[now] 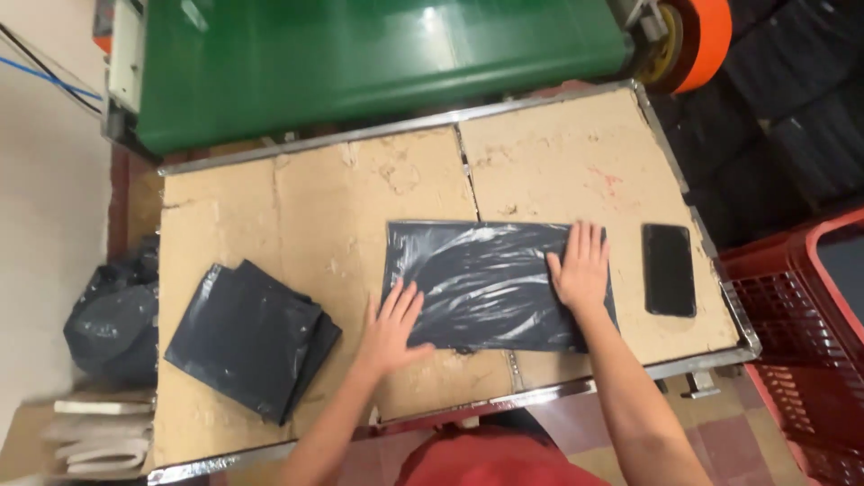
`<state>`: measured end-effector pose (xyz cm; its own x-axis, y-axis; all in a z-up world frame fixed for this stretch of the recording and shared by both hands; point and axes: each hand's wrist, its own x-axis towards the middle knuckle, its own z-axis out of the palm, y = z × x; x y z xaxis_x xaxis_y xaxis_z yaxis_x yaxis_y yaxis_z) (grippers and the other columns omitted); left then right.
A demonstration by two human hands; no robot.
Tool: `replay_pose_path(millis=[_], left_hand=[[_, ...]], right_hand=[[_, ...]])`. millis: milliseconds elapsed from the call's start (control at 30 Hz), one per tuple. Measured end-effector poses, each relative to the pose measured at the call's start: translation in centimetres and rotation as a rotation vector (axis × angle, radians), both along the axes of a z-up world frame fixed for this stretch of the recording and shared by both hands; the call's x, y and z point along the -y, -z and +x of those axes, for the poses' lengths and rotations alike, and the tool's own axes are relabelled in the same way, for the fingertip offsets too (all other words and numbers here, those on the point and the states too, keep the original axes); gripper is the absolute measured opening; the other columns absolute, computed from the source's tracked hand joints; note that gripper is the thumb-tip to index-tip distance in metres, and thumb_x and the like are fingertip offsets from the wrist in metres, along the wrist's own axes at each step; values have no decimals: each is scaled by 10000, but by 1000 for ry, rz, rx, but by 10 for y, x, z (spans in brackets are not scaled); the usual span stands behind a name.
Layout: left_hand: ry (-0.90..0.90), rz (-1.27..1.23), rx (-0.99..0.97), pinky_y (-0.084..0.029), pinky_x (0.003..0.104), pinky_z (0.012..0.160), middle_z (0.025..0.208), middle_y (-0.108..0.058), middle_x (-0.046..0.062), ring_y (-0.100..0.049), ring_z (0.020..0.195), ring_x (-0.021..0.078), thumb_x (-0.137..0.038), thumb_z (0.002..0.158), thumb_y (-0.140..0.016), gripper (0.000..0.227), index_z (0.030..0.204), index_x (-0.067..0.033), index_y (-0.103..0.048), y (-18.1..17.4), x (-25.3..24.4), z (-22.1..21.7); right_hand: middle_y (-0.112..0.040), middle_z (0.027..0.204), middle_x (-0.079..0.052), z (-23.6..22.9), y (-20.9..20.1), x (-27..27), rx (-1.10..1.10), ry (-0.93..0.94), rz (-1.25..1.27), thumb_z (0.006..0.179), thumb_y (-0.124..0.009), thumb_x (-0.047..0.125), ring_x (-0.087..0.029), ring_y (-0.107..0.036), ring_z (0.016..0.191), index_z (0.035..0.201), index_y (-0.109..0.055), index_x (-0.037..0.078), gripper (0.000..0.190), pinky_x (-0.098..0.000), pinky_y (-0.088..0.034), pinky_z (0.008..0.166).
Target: A worker takes plastic bags from a machine output, folds them into uniform rectangles, and stacks them in a collection crate.
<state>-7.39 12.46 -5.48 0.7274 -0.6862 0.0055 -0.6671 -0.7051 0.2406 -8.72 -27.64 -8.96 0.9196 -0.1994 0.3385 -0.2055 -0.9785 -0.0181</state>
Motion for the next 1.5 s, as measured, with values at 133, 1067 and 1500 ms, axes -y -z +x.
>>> replay_pose_path(millis=[133,1067,1500], left_hand=[[200,-100,359,-388,552,1037,1321,-567,26,-444,1349,262,-580,958,-480,477,1266,-231,-584,62,-16,-9],[-548,-46,-323,-468,527,848,1178,-625,118,-546,1121,349,-474,917,-603,434,1160,-116,-634,-43,183,48],[-1170,-91,268,-515,555,670,1091,-621,81,-556,1016,363,-258,922,-501,254,1132,-179,-620,-75,-169,68]], right_hand=[[-494,1484,-214,-41,-9,-84,43,-375,119,833,-673,420,-395,-414,1420,1429,-518,35,726,-558,-302,1169],[-641,1073,-253,-108,-43,73,-174,175,911,882,-679,352,-373,-612,941,1236,-576,-61,553,-422,-439,803],[-720,819,-183,-4,-23,52,-642,-62,803,1000,-608,279,-231,-613,815,894,-639,-22,321,-368,-468,793]])
